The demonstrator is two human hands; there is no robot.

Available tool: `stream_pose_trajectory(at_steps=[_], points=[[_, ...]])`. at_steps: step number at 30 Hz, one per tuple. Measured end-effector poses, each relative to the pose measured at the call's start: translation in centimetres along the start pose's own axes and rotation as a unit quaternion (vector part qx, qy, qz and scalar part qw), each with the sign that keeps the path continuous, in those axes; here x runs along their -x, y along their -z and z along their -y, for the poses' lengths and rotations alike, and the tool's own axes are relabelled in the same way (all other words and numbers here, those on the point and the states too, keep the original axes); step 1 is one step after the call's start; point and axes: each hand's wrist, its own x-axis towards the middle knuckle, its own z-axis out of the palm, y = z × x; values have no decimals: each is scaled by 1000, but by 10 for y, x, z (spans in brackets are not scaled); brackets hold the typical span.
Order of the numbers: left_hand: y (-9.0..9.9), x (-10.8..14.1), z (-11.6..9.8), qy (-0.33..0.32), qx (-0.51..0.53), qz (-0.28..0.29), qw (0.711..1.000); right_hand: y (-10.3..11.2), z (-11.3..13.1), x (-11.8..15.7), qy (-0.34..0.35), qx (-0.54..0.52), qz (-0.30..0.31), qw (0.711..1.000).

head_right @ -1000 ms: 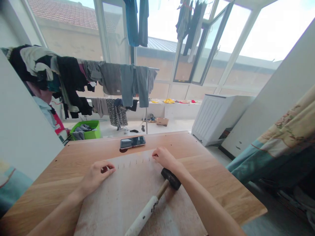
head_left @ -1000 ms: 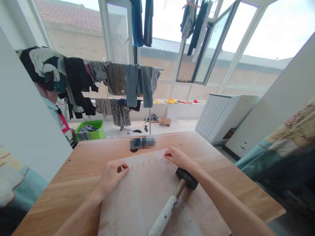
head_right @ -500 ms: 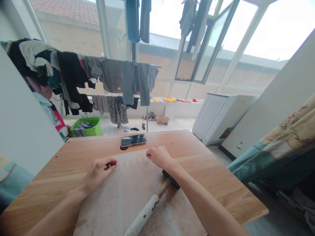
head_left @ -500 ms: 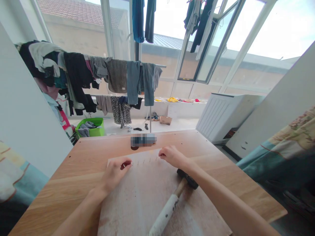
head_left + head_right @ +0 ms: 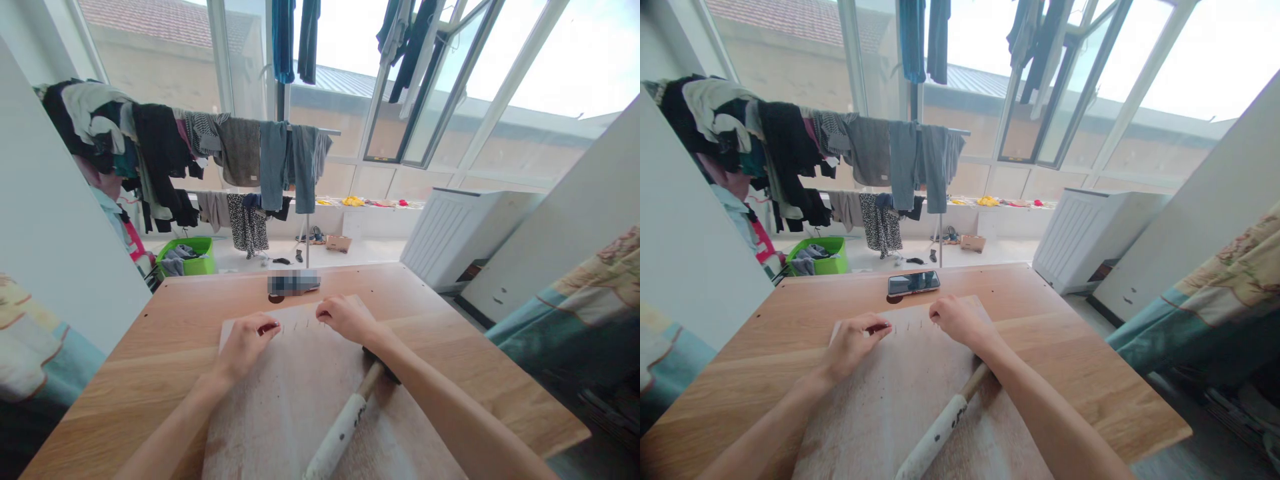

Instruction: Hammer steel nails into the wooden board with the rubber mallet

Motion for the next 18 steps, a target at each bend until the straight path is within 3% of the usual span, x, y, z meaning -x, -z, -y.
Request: stream_pose_trajectory(at_steps=[10,15,18], points=[[-10,-10,-7,-12,-14,61,998,-2,17,-4,22,-45,-17,999],[-10,-8,-6,11,24,20,999,-8,22,-8,33,-71,-15,997],[-17,-13,-9,-14,18,26,999,-6,23,-8,31,-74,-30,996]])
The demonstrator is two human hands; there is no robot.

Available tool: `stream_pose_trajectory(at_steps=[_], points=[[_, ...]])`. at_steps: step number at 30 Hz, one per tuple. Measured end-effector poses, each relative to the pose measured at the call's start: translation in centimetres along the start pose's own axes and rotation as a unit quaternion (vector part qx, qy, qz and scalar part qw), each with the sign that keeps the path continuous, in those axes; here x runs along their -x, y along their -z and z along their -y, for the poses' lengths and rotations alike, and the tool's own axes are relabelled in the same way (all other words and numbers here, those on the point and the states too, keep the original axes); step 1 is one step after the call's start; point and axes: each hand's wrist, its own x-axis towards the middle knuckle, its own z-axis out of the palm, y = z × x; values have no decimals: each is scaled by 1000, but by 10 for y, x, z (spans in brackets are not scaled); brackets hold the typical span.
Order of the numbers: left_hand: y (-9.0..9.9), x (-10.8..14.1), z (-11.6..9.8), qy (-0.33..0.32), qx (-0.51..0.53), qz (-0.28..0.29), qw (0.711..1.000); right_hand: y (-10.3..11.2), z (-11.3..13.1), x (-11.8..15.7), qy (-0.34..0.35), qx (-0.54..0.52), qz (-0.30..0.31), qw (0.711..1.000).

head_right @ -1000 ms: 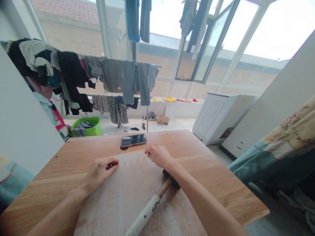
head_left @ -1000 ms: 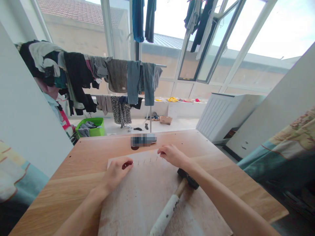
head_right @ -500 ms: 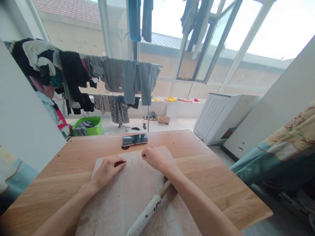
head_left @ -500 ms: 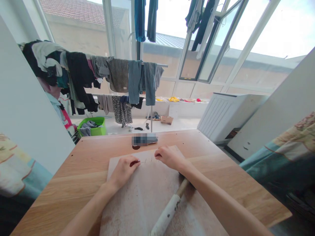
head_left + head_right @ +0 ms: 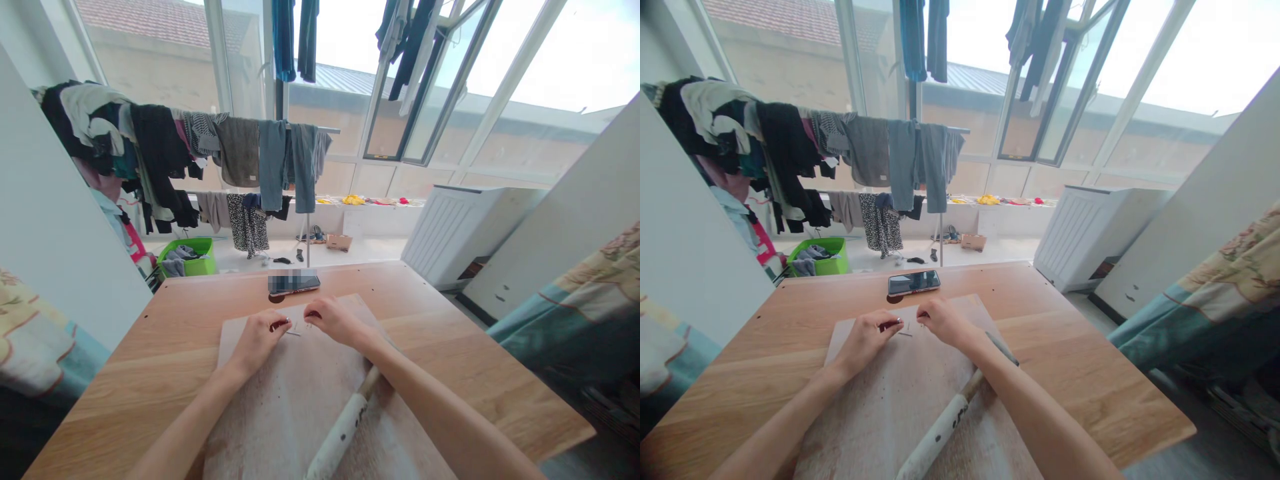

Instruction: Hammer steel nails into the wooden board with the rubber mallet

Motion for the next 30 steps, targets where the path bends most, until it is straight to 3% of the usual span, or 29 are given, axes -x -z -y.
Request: stream_pose_trajectory(at_steps=[5,10,12,16,19,21,23,25,28,30], points=[[-10,-14,-8,-27,-46,56,997,7,3,6,2,-4,-6,1000],[6,-9,-11,-54,-123,51,990,9,9,9,13,-20,24,999],[12,-4,-15,-97,-226,98,964,9,11,7,12,-23,23,999],[10,-4,-29,-201,-420,180,867,10,11,4,12,-27,17,999],[3,-12,-40,-242,-472,208,822,11,7,8,10,-34,12,999],[1,-17,-44,-255,-478,223,810,13,1,15,2,-42,3,999],[2,-18,-47,-242,-459,224,825,15,-4,23,-11,-55,-12,998],[3,-15,-48,-202,-387,212,875,16,-9,31,-25,-77,-21,996],[0,-5,-50,-114,-185,192,957,15,-13,42,-31,-134,-1,990],[-4,3,-49,-51,-71,188,978,14,-12,50,-27,-170,23,985]])
